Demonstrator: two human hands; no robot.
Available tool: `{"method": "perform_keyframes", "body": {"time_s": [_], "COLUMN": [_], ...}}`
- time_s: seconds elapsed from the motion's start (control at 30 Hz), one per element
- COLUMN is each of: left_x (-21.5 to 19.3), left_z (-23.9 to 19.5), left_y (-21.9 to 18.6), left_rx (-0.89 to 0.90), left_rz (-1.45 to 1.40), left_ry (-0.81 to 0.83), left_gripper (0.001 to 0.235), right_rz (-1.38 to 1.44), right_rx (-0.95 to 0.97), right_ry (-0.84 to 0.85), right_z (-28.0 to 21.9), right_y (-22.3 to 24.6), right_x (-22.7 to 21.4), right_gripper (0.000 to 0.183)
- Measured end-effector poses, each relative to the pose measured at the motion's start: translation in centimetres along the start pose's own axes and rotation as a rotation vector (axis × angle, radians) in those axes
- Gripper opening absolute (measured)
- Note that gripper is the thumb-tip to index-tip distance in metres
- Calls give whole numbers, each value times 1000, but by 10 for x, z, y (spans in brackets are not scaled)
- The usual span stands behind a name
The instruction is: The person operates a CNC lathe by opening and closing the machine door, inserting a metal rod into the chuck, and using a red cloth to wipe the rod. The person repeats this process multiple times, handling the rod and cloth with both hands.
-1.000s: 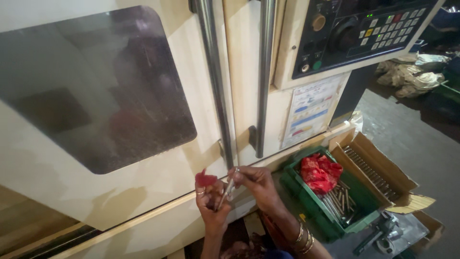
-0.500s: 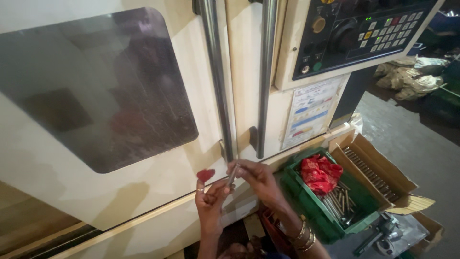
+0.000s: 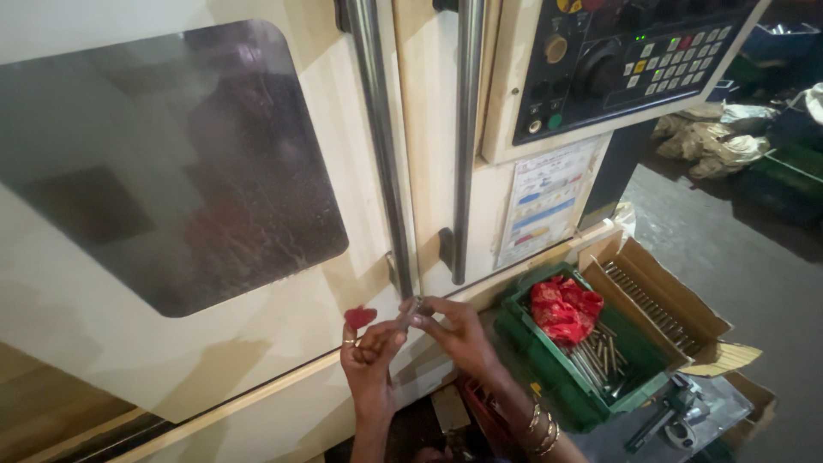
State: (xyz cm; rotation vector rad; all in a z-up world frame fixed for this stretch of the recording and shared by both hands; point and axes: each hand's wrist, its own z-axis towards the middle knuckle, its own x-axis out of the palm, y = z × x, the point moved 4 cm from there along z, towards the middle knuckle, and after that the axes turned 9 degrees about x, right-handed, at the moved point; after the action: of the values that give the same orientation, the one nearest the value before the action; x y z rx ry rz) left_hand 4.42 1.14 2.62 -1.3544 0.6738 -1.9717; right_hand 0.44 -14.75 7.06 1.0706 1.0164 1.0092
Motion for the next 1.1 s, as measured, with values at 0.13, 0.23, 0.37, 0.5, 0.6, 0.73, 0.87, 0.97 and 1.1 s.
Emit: {"method": "perform_keyframes", "body": {"time_s": [0.13, 0.23, 0.37, 0.5, 0.6, 0.73, 0.87, 0.97, 1.1], "left_x": [9, 14, 21, 21, 22, 32, 45, 53, 61], "left_z": [-2, -7, -10, -7, -4, 0, 6, 9, 14], "left_y": [-13, -23, -27, -27, -28, -25, -25, -32, -43], "left_rx": [43, 129, 142, 96, 93, 58, 56, 69, 70], "left_rz": [101, 327, 320, 146, 104, -22, -169, -188, -175], "left_ry": [-8, 39, 150, 65, 43, -1, -19, -8, -9], "left_gripper": [69, 65, 58, 49, 60, 69, 72, 77, 77], "right_rz": [48, 115, 34, -70, -8, 18, 154, 6, -170], "right_rx": [-21, -38, -96, -68, -29, 27, -110, -240, -443], "right_ry": [-66, -83, -79, 20, 65, 27, -148, -299, -275], "right_z": [-2, -4, -6, -3, -6, -7, -5, -9, -21], "right_y": [2, 7, 19, 25, 25, 24, 30, 42, 66], "right_x": [2, 2, 1, 9, 11, 6, -1, -4, -7], "right_gripper": [24, 23, 17, 18, 16, 17, 13, 12, 14]}}
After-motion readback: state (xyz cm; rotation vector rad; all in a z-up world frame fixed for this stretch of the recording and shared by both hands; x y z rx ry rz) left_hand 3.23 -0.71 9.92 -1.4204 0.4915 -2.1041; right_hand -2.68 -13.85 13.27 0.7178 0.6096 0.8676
